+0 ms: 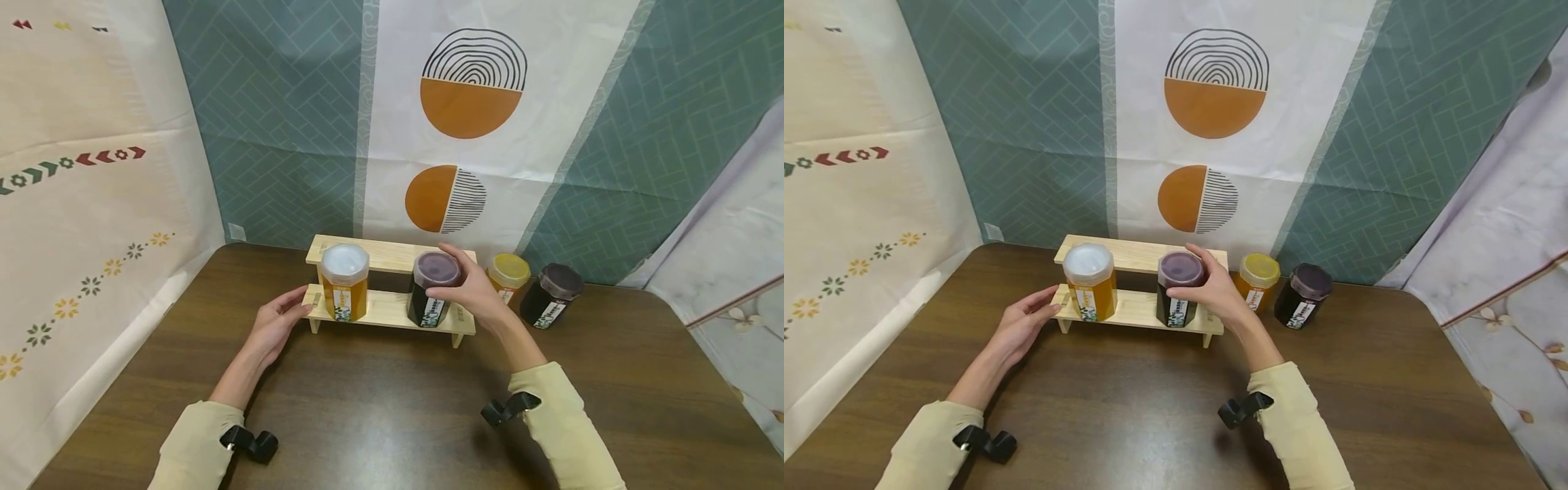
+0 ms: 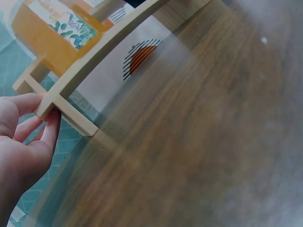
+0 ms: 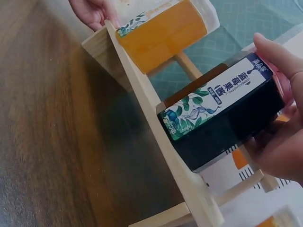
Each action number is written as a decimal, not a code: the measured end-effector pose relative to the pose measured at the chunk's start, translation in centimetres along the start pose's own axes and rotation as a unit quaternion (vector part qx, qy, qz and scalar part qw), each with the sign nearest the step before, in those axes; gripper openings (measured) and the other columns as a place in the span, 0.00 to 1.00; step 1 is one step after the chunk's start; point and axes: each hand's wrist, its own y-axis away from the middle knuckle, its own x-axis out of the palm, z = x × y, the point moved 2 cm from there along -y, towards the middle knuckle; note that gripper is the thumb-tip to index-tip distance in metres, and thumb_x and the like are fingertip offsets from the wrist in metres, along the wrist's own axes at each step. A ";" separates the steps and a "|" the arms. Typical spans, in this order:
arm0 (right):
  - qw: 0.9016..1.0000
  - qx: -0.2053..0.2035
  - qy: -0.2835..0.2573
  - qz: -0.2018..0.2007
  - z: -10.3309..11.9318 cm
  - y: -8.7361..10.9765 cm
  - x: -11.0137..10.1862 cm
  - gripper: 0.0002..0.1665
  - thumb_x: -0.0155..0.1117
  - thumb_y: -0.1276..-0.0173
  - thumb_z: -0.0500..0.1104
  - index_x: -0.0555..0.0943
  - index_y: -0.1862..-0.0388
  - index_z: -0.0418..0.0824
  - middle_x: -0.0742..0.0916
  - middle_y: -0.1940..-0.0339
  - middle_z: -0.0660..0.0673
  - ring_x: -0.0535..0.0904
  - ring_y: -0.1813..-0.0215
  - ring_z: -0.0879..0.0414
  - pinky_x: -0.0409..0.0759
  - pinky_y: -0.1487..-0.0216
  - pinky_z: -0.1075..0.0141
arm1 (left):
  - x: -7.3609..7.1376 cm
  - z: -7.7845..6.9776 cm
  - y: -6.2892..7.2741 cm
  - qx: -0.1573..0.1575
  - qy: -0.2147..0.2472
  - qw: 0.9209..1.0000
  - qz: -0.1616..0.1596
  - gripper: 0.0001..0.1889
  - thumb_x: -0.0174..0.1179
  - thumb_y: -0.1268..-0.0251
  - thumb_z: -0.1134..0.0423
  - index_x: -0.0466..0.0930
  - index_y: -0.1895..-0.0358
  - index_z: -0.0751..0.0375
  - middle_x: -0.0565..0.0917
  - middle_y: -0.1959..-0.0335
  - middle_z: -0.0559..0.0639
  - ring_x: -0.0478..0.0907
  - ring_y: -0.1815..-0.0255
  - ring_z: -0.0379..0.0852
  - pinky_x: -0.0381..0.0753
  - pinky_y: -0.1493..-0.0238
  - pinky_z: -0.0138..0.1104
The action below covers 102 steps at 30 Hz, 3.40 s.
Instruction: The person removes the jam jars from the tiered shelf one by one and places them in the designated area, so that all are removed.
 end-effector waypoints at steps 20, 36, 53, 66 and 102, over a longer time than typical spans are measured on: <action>0.999 -0.013 0.005 -0.048 -1.0 0.2 1.0 0.44 0.77 0.51 0.32 0.70 0.34 0.40 0.76 0.41 0.40 0.71 0.44 0.48 0.72 0.42 0.55 | -0.1 0.2 0.3 -0.010 0.000 1.000 -0.006 0.29 0.54 0.29 0.71 0.57 0.28 0.71 0.61 0.30 0.64 0.64 0.37 0.46 0.70 0.41 0.27; 0.998 0.005 -0.035 -0.059 -0.1 1.3 -0.7 0.43 0.74 0.52 0.27 0.68 0.35 0.35 0.75 0.42 0.41 0.70 0.43 0.49 0.73 0.44 0.63 | 0.0 -0.4 -0.3 -0.002 0.011 1.000 -0.001 0.30 0.56 0.30 0.70 0.57 0.28 0.73 0.60 0.31 0.64 0.65 0.38 0.46 0.70 0.40 0.28; 0.994 -0.034 -0.071 -0.078 0.2 4.5 -5.8 0.35 0.67 0.51 0.21 0.76 0.45 0.45 0.77 0.48 0.47 0.73 0.48 0.54 0.75 0.50 0.70 | 0.2 -0.3 -0.2 -0.003 0.008 1.000 -0.002 0.29 0.56 0.30 0.71 0.58 0.29 0.73 0.61 0.31 0.65 0.67 0.39 0.45 0.72 0.43 0.26; 0.997 -0.037 -0.054 -0.050 -0.9 7.2 -8.6 0.38 0.66 0.49 0.19 0.75 0.42 0.47 0.78 0.49 0.48 0.73 0.49 0.55 0.78 0.54 0.70 | 0.0 -0.2 -0.3 0.003 0.012 1.000 0.002 0.30 0.56 0.30 0.71 0.58 0.29 0.74 0.61 0.32 0.65 0.68 0.40 0.44 0.71 0.42 0.27; 0.993 -0.102 -0.041 -0.049 -3.0 8.6 -11.1 0.29 0.56 0.32 0.25 0.69 0.32 0.35 0.81 0.42 0.49 0.73 0.40 0.59 0.72 0.44 0.73 | 0.2 -0.1 -0.2 0.006 0.007 1.000 0.006 0.30 0.55 0.29 0.70 0.57 0.28 0.72 0.61 0.31 0.64 0.67 0.39 0.43 0.70 0.41 0.27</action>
